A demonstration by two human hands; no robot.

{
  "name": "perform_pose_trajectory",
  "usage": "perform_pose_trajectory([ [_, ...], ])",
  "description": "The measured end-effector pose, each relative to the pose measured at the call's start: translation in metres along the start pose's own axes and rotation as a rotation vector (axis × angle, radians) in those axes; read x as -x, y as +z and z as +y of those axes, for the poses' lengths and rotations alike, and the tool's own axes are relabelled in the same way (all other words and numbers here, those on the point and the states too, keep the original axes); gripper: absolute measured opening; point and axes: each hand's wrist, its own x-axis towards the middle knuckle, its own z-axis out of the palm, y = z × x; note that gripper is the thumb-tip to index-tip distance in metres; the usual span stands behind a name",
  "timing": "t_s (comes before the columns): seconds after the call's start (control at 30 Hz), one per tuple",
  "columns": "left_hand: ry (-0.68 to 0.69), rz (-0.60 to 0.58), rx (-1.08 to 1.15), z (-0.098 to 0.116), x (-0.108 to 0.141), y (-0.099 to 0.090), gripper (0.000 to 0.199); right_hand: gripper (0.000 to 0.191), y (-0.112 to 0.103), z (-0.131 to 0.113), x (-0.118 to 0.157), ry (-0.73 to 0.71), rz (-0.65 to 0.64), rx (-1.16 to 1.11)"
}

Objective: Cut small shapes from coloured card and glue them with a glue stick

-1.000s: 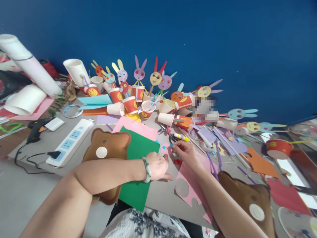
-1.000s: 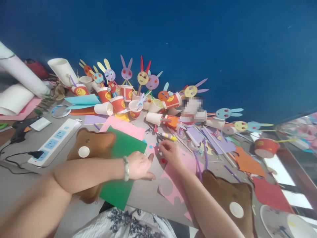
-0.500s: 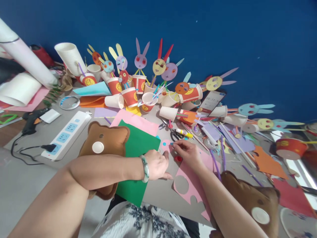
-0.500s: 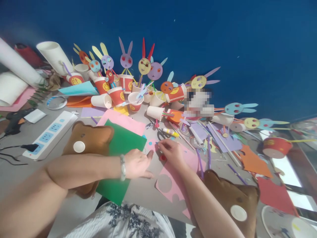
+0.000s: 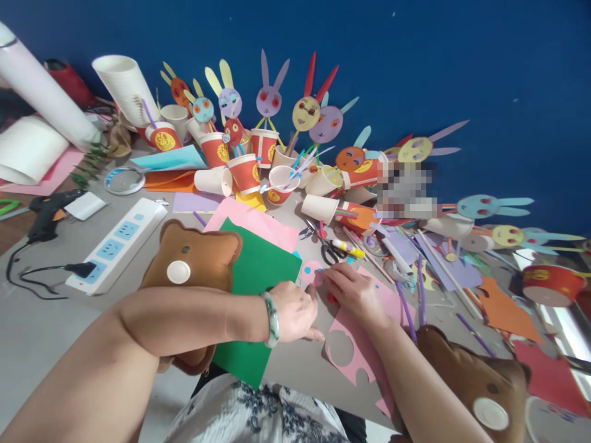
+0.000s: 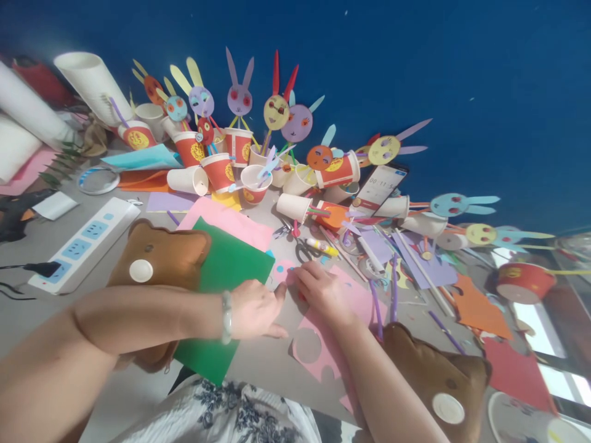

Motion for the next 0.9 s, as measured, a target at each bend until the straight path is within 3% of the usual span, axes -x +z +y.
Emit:
perform_pose_trajectory([
  [0.9, -0.004, 0.001, 0.015, 0.0000, 0.0004, -0.0008, 0.096, 0.026, -0.0083, -0.0076, -0.0086, -0.018, -0.130, 0.096],
])
